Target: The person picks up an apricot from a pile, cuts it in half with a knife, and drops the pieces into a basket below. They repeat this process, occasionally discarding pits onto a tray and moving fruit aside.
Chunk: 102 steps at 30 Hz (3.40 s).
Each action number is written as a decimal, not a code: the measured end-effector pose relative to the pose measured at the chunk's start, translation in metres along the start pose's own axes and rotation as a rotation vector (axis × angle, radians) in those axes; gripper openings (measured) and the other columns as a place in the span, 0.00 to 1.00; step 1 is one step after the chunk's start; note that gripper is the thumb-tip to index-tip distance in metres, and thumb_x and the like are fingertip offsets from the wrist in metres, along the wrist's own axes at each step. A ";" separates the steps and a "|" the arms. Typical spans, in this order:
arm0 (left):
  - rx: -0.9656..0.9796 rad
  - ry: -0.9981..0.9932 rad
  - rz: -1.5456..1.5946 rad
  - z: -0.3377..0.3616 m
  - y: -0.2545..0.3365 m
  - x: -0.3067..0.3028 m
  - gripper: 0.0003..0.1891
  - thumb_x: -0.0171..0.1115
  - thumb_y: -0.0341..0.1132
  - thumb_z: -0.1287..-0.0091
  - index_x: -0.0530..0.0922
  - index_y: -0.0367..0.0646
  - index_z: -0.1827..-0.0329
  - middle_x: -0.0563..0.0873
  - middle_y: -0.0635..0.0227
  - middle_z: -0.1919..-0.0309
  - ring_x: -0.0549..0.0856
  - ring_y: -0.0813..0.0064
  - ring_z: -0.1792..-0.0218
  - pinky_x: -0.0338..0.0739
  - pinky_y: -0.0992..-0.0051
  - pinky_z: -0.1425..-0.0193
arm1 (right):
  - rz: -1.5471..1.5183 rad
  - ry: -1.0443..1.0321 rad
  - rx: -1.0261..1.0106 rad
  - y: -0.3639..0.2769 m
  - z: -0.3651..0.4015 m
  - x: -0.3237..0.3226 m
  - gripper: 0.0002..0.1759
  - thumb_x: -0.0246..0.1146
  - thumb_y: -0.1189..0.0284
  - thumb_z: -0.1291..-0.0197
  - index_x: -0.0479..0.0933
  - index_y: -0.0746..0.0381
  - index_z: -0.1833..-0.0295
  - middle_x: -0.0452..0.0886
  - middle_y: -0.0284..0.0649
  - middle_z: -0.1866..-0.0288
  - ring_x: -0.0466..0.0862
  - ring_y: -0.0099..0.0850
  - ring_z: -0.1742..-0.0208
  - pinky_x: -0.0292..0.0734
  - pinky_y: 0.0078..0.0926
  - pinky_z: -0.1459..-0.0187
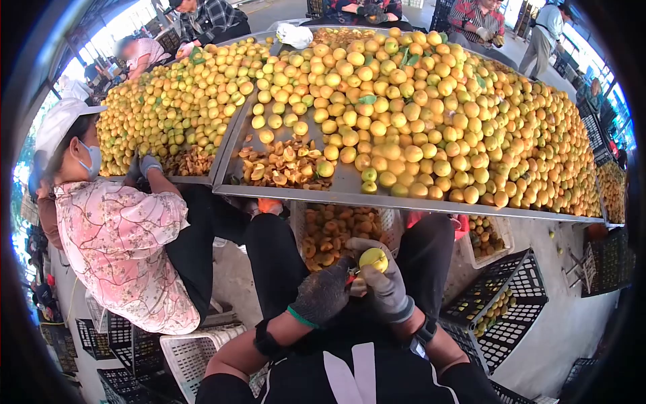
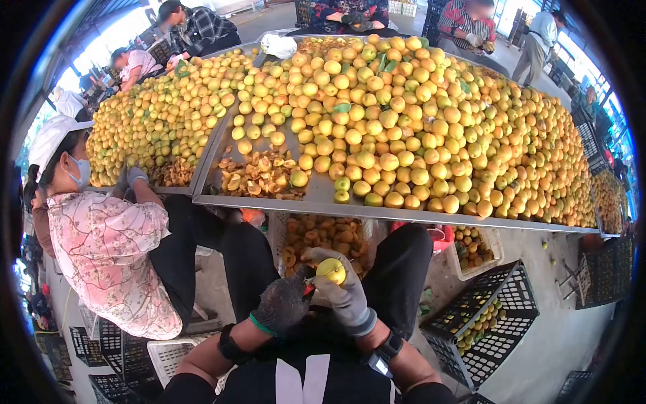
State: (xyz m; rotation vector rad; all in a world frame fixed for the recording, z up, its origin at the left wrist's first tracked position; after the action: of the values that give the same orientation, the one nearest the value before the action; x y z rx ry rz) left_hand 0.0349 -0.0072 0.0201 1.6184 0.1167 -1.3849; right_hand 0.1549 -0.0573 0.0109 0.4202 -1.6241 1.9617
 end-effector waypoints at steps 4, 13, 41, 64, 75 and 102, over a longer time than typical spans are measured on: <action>0.066 0.081 0.000 -0.001 -0.005 0.003 0.22 0.63 0.35 0.38 0.73 0.33 0.44 0.84 0.46 0.64 0.85 0.48 0.64 0.80 0.56 0.61 | 0.178 0.022 -0.300 -0.008 -0.009 0.001 0.30 0.65 0.67 0.38 0.64 0.64 0.33 0.79 0.45 0.43 0.74 0.36 0.34 0.75 0.25 0.43; 0.070 -0.124 -0.039 -0.003 -0.010 0.003 0.30 0.70 0.43 0.44 0.72 0.33 0.42 0.83 0.48 0.61 0.85 0.48 0.59 0.80 0.56 0.58 | -0.115 -0.098 -0.208 -0.002 -0.010 0.007 0.22 0.62 0.68 0.34 0.67 0.64 0.38 0.79 0.45 0.43 0.76 0.36 0.36 0.74 0.26 0.41; 0.145 -0.268 0.155 0.009 0.007 -0.011 0.39 0.61 0.27 0.41 0.57 0.46 0.25 0.83 0.44 0.55 0.85 0.47 0.58 0.81 0.59 0.53 | 0.343 -0.206 -0.109 -0.002 0.009 0.008 0.31 0.68 0.61 0.38 0.63 0.65 0.38 0.76 0.33 0.51 0.77 0.23 0.52 0.72 0.21 0.48; 0.125 -0.276 0.701 -0.004 -0.006 0.011 0.45 0.67 0.33 0.39 0.48 0.42 0.23 0.76 0.52 0.39 0.78 0.60 0.40 0.73 0.66 0.36 | 0.402 -0.066 -0.107 0.007 0.005 -0.014 0.28 0.57 0.50 0.32 0.70 0.65 0.45 0.79 0.36 0.58 0.79 0.24 0.56 0.75 0.18 0.53; 0.102 -0.186 0.718 0.003 -0.015 0.019 0.45 0.65 0.37 0.36 0.44 0.43 0.22 0.81 0.45 0.46 0.83 0.57 0.45 0.77 0.63 0.42 | 0.032 -0.080 0.181 0.034 0.010 -0.017 0.25 0.60 0.57 0.32 0.67 0.63 0.39 0.76 0.34 0.54 0.78 0.23 0.54 0.75 0.17 0.49; 0.231 -0.008 0.150 -0.005 0.000 -0.018 0.38 0.62 0.40 0.37 0.57 0.54 0.24 0.82 0.53 0.47 0.85 0.56 0.49 0.79 0.61 0.45 | 0.769 -0.152 0.043 0.003 0.007 0.007 0.29 0.62 0.55 0.34 0.65 0.66 0.42 0.82 0.43 0.59 0.83 0.34 0.58 0.77 0.25 0.54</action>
State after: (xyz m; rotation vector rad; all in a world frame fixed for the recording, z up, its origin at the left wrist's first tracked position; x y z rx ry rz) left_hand 0.0316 0.0050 0.0343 1.7714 -0.1722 -1.3263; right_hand 0.1468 -0.0632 0.0135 -0.0724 -2.0428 2.5582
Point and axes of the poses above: each hand's wrist, its own z-axis away from the middle knuckle, its own x-axis out of the palm, y = z × x, the point moved 5 cm from there along -z, towards the middle knuckle
